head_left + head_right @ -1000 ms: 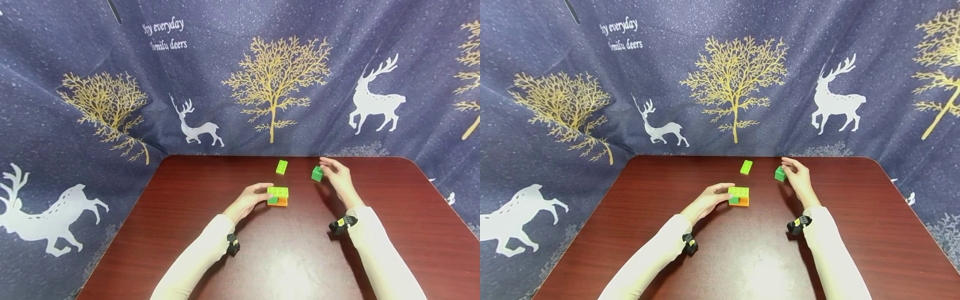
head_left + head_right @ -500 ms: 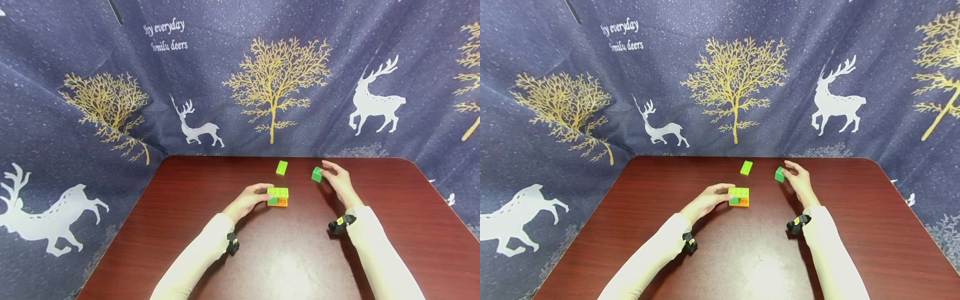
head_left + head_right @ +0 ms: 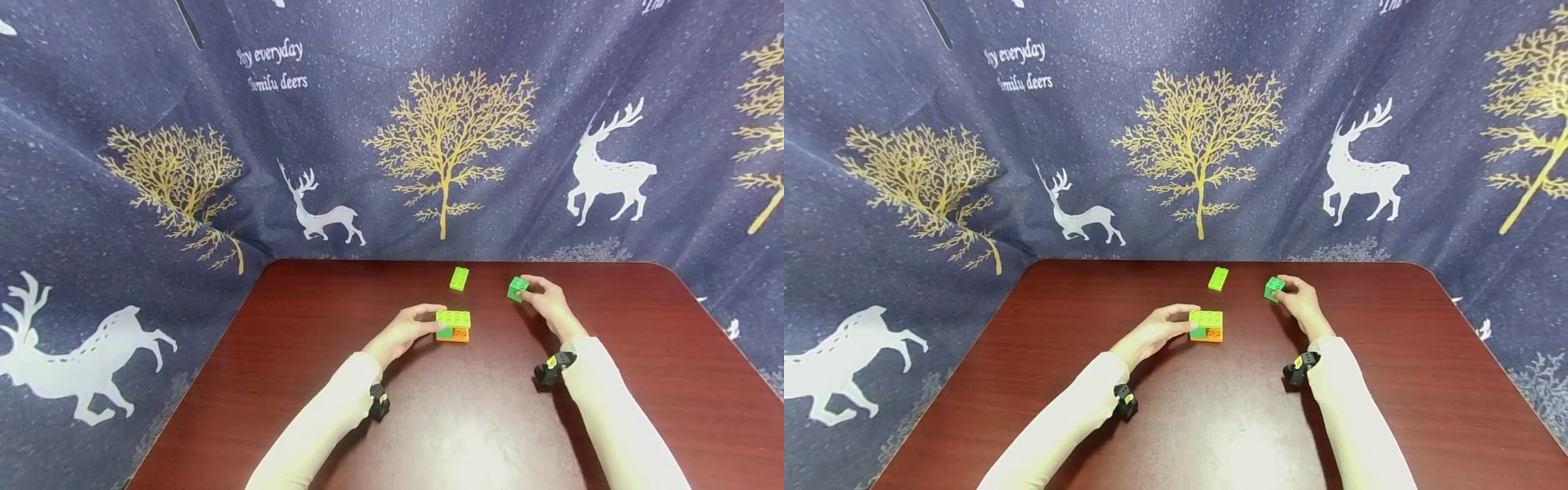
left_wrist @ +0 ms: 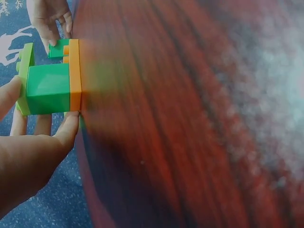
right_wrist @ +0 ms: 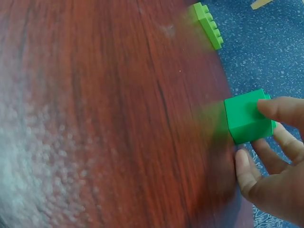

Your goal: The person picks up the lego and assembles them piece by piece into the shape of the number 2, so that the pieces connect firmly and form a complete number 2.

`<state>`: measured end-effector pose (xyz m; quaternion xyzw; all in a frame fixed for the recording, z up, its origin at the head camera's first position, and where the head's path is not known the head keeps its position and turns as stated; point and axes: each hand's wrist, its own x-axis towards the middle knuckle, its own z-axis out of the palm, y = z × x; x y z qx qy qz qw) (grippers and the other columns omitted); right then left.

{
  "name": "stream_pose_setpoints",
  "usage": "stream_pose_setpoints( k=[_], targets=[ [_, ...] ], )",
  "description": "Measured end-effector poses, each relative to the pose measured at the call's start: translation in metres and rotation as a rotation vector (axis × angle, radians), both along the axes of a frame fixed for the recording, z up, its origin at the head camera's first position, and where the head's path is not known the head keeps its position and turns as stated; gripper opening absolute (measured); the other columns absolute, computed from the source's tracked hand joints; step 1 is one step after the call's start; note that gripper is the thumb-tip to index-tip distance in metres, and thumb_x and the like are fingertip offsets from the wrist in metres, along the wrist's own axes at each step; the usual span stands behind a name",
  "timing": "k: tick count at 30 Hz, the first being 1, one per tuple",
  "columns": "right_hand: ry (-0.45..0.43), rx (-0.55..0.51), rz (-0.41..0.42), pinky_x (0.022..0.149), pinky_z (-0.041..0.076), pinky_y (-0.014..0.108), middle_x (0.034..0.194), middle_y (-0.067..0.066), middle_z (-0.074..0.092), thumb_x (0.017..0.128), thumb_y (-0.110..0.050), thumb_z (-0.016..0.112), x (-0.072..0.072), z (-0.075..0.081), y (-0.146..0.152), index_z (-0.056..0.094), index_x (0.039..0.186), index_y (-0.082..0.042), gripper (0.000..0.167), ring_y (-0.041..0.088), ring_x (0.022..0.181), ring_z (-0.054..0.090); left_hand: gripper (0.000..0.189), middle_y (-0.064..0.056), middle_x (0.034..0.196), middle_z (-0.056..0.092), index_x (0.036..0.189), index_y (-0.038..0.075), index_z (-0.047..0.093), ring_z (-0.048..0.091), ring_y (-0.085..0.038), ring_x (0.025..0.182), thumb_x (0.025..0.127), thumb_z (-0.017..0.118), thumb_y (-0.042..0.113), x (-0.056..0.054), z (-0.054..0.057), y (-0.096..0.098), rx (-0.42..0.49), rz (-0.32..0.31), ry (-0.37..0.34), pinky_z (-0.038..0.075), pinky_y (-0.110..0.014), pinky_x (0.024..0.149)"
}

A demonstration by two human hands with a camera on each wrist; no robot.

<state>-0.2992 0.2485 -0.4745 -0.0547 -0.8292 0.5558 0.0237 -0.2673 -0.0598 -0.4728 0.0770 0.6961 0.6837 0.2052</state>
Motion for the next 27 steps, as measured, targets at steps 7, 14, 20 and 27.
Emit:
stream_pose_setpoints(
  k=[7, 14, 20, 27],
  targets=[
    [-0.021, 0.031, 0.01, 0.074, 0.042, 0.018, 0.131, 0.03, 0.05, 0.088, -0.004, 0.063, 0.0011, -0.0027, -0.0002, 0.045, 0.136, 0.007, 0.052, 0.027, 0.107, 0.051, 0.043, -0.01, 0.118, 0.064, 0.127, 0.003, 0.061, 0.062, -0.014, 0.094, 0.085, 0.07, 0.003, 0.001, -0.0058, -0.001, 0.014, 0.001, 0.006, 0.048, -0.03, 0.091],
    [-0.013, 0.027, 0.026, 0.07, 0.046, 0.017, 0.13, 0.032, 0.051, 0.087, -0.003, 0.065, -0.0005, -0.0049, 0.0039, 0.045, 0.135, 0.009, 0.053, -0.001, 0.083, 0.051, 0.044, -0.012, 0.12, 0.063, 0.128, 0.003, 0.06, 0.062, -0.013, 0.093, 0.085, 0.07, 0.003, 0.0012, -0.0042, -0.0008, 0.017, -0.001, -0.009, 0.048, -0.028, 0.09],
    [-0.012, -0.004, 0.013, 0.072, 0.047, 0.016, 0.13, 0.032, 0.051, 0.088, -0.004, 0.066, 0.0014, -0.0009, 0.0033, 0.044, 0.137, 0.008, 0.055, -0.006, 0.079, 0.051, 0.042, -0.01, 0.119, 0.064, 0.126, 0.007, 0.063, 0.063, -0.013, 0.091, 0.085, 0.071, 0.004, 0.0011, -0.0029, -0.0009, 0.009, 0.011, -0.017, 0.049, -0.029, 0.089],
    [0.007, -0.021, -0.012, 0.075, 0.05, 0.02, 0.129, 0.032, 0.051, 0.088, -0.002, 0.065, 0.0033, 0.0031, 0.0021, 0.044, 0.137, 0.008, 0.054, -0.004, 0.078, 0.052, 0.043, -0.012, 0.118, 0.064, 0.126, 0.006, 0.063, 0.063, -0.013, 0.092, 0.084, 0.071, 0.003, 0.0014, -0.0017, -0.0001, 0.02, 0.015, -0.022, 0.048, -0.03, 0.091]
  ],
)
